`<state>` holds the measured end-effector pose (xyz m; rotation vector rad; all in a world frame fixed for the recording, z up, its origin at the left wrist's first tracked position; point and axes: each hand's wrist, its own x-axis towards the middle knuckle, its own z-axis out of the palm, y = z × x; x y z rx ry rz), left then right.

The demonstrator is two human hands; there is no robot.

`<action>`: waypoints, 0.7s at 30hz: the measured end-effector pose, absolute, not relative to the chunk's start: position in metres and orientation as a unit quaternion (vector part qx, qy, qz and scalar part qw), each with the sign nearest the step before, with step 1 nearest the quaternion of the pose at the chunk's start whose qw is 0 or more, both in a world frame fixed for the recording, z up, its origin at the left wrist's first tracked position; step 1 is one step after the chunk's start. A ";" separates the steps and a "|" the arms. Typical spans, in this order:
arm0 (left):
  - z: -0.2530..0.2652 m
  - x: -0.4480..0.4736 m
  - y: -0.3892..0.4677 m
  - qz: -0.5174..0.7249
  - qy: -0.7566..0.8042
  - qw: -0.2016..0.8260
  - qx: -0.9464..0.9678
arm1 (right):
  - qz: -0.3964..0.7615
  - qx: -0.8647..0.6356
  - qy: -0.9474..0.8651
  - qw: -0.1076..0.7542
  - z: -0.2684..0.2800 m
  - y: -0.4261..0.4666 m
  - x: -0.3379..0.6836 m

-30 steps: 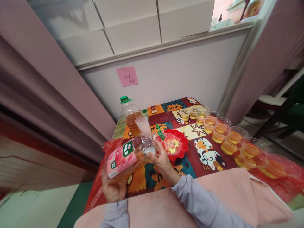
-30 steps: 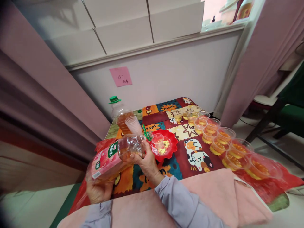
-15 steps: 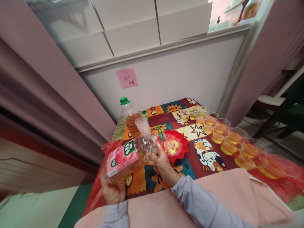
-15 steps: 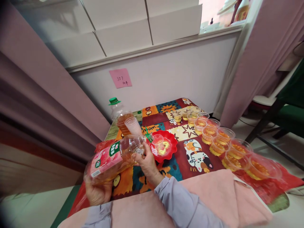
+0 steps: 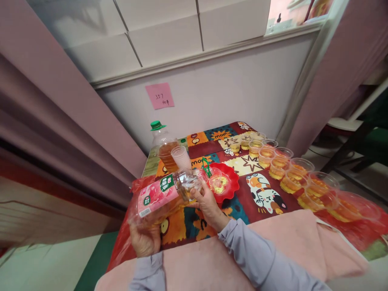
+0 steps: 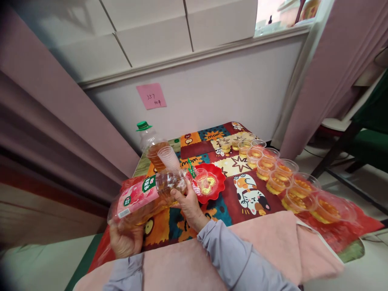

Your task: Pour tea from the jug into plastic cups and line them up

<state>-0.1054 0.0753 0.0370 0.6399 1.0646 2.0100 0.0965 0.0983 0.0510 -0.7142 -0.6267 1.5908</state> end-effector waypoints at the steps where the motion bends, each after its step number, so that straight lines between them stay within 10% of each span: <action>1: 0.038 -0.104 0.075 0.787 0.422 0.374 0.252 | 0.687 -0.308 -0.271 0.600 0.051 0.098 0.096; 21: 0.049 -0.097 0.074 0.800 0.401 0.341 0.288 | 0.702 -0.285 -0.266 0.596 0.053 0.095 0.096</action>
